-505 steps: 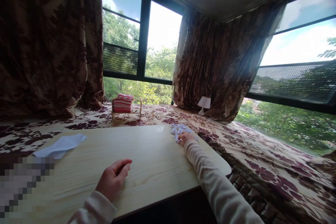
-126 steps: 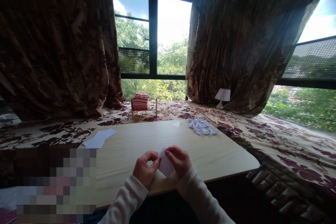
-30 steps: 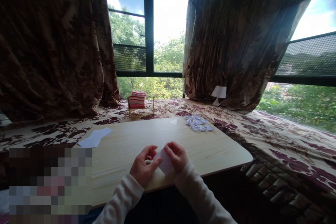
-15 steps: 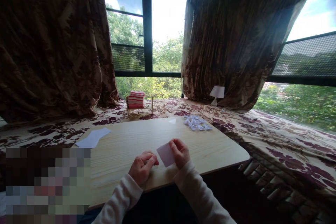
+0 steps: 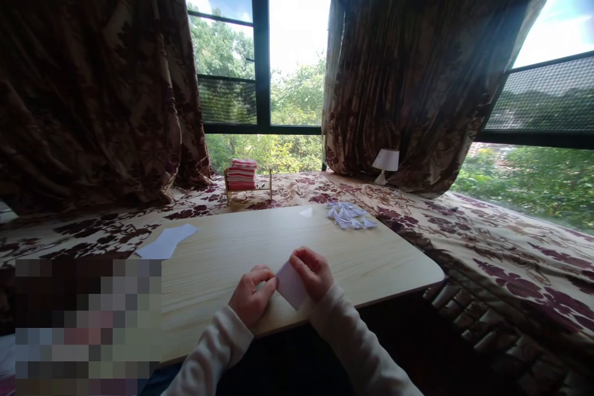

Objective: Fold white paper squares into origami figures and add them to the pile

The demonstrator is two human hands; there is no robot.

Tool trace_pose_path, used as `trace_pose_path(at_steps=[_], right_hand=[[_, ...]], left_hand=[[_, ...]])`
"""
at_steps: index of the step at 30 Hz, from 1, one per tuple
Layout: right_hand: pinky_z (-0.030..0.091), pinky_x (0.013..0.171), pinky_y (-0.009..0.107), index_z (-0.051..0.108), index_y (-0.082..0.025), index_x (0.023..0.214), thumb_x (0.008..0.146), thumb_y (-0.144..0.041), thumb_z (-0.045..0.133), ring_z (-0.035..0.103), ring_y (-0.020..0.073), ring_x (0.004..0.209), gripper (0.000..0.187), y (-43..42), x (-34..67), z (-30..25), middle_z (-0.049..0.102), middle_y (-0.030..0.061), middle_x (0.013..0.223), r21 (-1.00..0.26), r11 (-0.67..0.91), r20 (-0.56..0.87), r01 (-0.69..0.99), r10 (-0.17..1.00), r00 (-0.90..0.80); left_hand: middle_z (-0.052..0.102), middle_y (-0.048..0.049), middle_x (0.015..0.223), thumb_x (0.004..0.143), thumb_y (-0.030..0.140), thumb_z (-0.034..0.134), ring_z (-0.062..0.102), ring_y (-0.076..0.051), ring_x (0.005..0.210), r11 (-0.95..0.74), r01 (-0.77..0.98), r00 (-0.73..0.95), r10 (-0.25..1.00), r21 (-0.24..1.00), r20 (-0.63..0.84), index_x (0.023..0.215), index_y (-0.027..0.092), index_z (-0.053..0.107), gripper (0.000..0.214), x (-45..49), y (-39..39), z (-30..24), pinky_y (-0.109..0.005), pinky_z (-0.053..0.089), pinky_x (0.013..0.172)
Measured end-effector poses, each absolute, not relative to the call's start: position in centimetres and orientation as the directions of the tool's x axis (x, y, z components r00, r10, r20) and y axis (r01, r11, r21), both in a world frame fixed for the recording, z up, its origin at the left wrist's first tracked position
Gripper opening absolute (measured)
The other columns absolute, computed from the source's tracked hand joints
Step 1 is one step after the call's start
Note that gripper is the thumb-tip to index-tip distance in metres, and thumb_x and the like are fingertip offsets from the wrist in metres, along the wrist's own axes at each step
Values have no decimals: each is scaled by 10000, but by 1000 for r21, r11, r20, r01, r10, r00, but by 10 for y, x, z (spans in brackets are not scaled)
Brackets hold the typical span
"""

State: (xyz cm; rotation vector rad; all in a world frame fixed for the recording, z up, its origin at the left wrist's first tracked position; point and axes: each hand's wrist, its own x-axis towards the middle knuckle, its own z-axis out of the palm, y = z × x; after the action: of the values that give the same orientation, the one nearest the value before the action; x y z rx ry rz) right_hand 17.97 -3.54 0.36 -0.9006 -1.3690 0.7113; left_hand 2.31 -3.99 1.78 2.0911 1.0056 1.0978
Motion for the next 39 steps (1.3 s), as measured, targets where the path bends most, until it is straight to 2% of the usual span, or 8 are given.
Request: trace_pose_path(at_steps=[6, 8, 13, 18, 20, 25, 32, 39], right_hand=[[372, 529, 215, 552, -162, 623, 738, -309, 556, 457, 107, 568, 186, -38, 179, 8, 502, -21, 581, -862, 490, 503, 130, 857, 108], [367, 505, 212, 566, -163, 631, 737, -338, 555, 458, 107, 556, 205, -36, 179, 9, 515, -17, 580, -878, 469, 478, 94, 866, 148], [393, 499, 226, 620, -144, 764, 746, -444, 516, 500, 120, 562, 318, -28, 179, 7, 575, 13, 623, -906, 423, 402, -31, 879, 256], [404, 508, 232, 626, -126, 757, 676, -404, 618, 518, 134, 587, 290, -28, 161, 3, 612, 32, 655, -922, 385, 382, -33, 922, 62], [404, 500, 234, 615, -120, 732, 654, -361, 640, 512, 132, 569, 255, -29, 152, 2, 607, 25, 638, -920, 384, 384, -75, 923, 18], [413, 512, 238, 586, -124, 713, 646, -276, 643, 508, 124, 561, 176, -27, 145, 1, 592, 8, 609, -903, 399, 396, -162, 917, 51], [447, 569, 279, 619, -125, 715, 606, -302, 686, 558, 155, 588, 219, -27, 145, 2, 635, 26, 625, -889, 386, 384, -247, 921, 59], [448, 567, 277, 628, -140, 734, 590, -292, 694, 558, 157, 601, 220, -31, 142, 6, 630, 21, 646, -878, 397, 403, -266, 914, 33]], left_hand=[[524, -15, 610, 736, 247, 468, 502, -163, 675, -565, 383, 407, 814, 731, 415, 511, 173, 528, 245, 24, -42, 19, -276, 403, 662], [532, -19, 611, 743, 259, 469, 505, -165, 677, -570, 387, 392, 813, 725, 430, 506, 174, 539, 261, 24, -41, 19, -275, 405, 664], [543, -13, 612, 771, 317, 464, 516, -165, 667, -512, 424, 113, 848, 747, 517, 553, 174, 558, 278, 19, -35, 13, -271, 407, 652], [586, -19, 676, 781, 355, 474, 543, -173, 708, -494, 408, -62, 824, 768, 563, 647, 172, 579, 251, 22, -30, 8, -273, 416, 682], [586, -19, 680, 780, 350, 478, 543, -172, 713, -513, 409, -80, 804, 755, 589, 638, 174, 573, 246, 25, -30, 8, -273, 417, 688], [585, -18, 681, 781, 348, 485, 543, -169, 714, -507, 419, -94, 801, 753, 592, 635, 175, 566, 240, 31, -31, 9, -273, 414, 694], [608, -18, 647, 765, 377, 488, 561, -177, 684, -468, 413, -113, 825, 782, 553, 613, 173, 576, 269, 33, -32, 10, -276, 424, 667], [648, -19, 632, 745, 408, 505, 582, -187, 674, -385, 309, -117, 892, 869, 437, 673, 153, 632, 293, 33, -32, 12, -273, 433, 654]])
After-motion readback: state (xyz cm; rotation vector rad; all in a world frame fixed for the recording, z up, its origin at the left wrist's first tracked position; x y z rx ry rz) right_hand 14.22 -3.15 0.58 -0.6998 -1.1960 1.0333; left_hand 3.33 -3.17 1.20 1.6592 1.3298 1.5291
